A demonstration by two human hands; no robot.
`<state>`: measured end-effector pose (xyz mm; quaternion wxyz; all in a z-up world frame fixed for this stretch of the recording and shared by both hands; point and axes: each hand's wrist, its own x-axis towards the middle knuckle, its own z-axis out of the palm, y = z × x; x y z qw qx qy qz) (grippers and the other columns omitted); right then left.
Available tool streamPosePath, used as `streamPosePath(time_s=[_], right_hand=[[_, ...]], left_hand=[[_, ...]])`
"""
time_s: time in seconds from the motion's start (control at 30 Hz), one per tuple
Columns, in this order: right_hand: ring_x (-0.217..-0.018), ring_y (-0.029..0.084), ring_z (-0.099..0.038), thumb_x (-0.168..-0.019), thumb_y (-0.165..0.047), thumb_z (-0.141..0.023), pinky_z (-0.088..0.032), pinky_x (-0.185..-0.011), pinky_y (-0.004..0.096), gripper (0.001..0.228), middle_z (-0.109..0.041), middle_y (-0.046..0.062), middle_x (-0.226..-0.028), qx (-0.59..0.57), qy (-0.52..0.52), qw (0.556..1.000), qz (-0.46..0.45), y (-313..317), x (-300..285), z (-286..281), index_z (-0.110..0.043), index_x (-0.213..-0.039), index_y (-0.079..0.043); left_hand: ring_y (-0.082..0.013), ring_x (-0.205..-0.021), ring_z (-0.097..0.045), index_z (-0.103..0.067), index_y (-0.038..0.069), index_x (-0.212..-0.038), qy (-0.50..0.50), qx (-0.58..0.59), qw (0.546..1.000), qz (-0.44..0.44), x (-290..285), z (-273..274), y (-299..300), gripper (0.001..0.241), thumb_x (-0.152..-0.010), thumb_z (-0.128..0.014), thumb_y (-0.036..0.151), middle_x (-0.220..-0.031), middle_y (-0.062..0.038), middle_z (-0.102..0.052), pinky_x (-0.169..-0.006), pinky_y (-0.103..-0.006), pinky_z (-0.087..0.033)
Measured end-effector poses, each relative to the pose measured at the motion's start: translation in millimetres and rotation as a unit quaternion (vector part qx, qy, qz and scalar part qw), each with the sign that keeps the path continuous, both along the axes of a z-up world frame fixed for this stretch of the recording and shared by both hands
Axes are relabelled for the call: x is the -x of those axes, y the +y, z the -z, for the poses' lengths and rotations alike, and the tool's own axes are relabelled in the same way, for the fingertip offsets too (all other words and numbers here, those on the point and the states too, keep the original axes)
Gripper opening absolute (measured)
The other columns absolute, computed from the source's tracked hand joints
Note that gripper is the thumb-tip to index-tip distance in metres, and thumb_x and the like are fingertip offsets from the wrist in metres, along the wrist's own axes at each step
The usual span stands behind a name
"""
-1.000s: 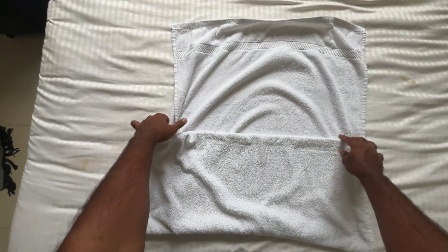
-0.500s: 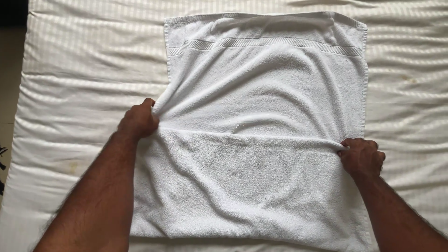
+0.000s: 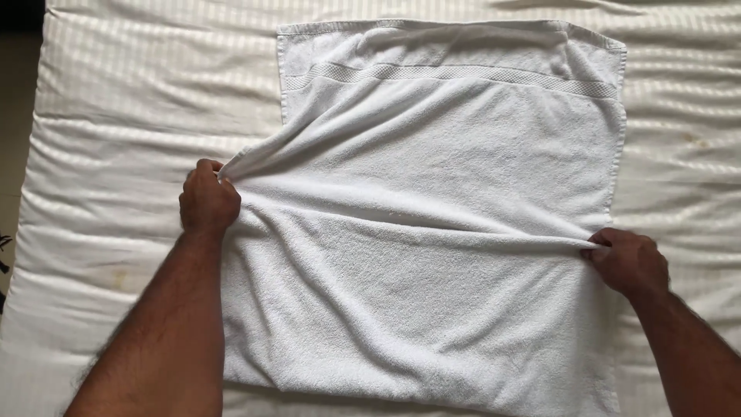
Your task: The person folds a white towel on a bed, smoothing it out and folding it into a compact rectangle before placing it on a nearby nightstand. Then, the person gathers the white bed sheet from the bed and begins to fold it by hand.
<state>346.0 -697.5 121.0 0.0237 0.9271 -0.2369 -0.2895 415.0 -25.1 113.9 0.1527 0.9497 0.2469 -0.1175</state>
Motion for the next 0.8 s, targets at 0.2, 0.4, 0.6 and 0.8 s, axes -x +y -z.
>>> streamPosePath(time_s=[0.2, 0.4, 0.6, 0.8], right_hand=[[-0.103, 0.031, -0.073, -0.089, -0.032, -0.07, -0.057, -0.095, 0.049, 0.034, -0.078, 0.009, -0.112, -0.053, -0.068, 0.996, -0.021, -16.3, 6.1, 27.2, -0.08, -0.121, -0.024], [-0.093, 0.027, -0.077, -0.094, -0.04, -0.062, -0.054, -0.102, 0.053, 0.036, -0.084, 0.006, -0.101, 0.012, 0.016, 0.997, -0.068, -36.3, -4.9, 23.8, -0.083, -0.118, -0.025], [-0.096, 0.027, -0.078, -0.092, -0.044, -0.062, -0.056, -0.099, 0.052, 0.039, -0.083, 0.005, -0.105, 0.023, 0.017, 0.997, -0.076, -44.2, -6.3, 22.7, -0.085, -0.115, -0.023], [-0.107, 0.032, -0.073, -0.09, -0.037, -0.071, -0.056, -0.098, 0.053, 0.041, -0.078, 0.012, -0.117, -0.042, -0.078, 0.996, -0.001, -37.7, 7.9, 36.6, -0.078, -0.124, -0.016]], left_hand=[[-0.0377, -0.129, -0.053, -0.064, 0.011, -0.126, -0.175, 0.022, 0.976, 0.128, 29.8, -12.3, -6.1, 0.044, -0.099, -0.072, 0.044, -0.133, -0.017, -0.054, -0.101, -0.0595, -0.044], [-0.0357, -0.138, -0.033, -0.079, 0.018, -0.108, -0.047, 0.014, 0.974, 0.22, 35.0, -18.4, 13.1, 0.056, -0.073, -0.085, 0.06, -0.143, -0.016, -0.047, -0.105, -0.0673, -0.032], [-0.0288, -0.12, -0.06, -0.078, 0.01, -0.113, -0.02, 0.144, 0.974, 0.171, 41.7, 14.7, 53.8, 0.048, -0.083, -0.084, 0.047, -0.127, -0.017, -0.065, -0.102, -0.0472, -0.051], [-0.0201, -0.085, -0.073, -0.08, 0.003, -0.111, 0.013, 0.267, 0.962, -0.052, 42.1, 0.9, 37.1, 0.039, -0.086, -0.084, 0.034, -0.093, -0.011, -0.08, -0.084, -0.0419, -0.058]])
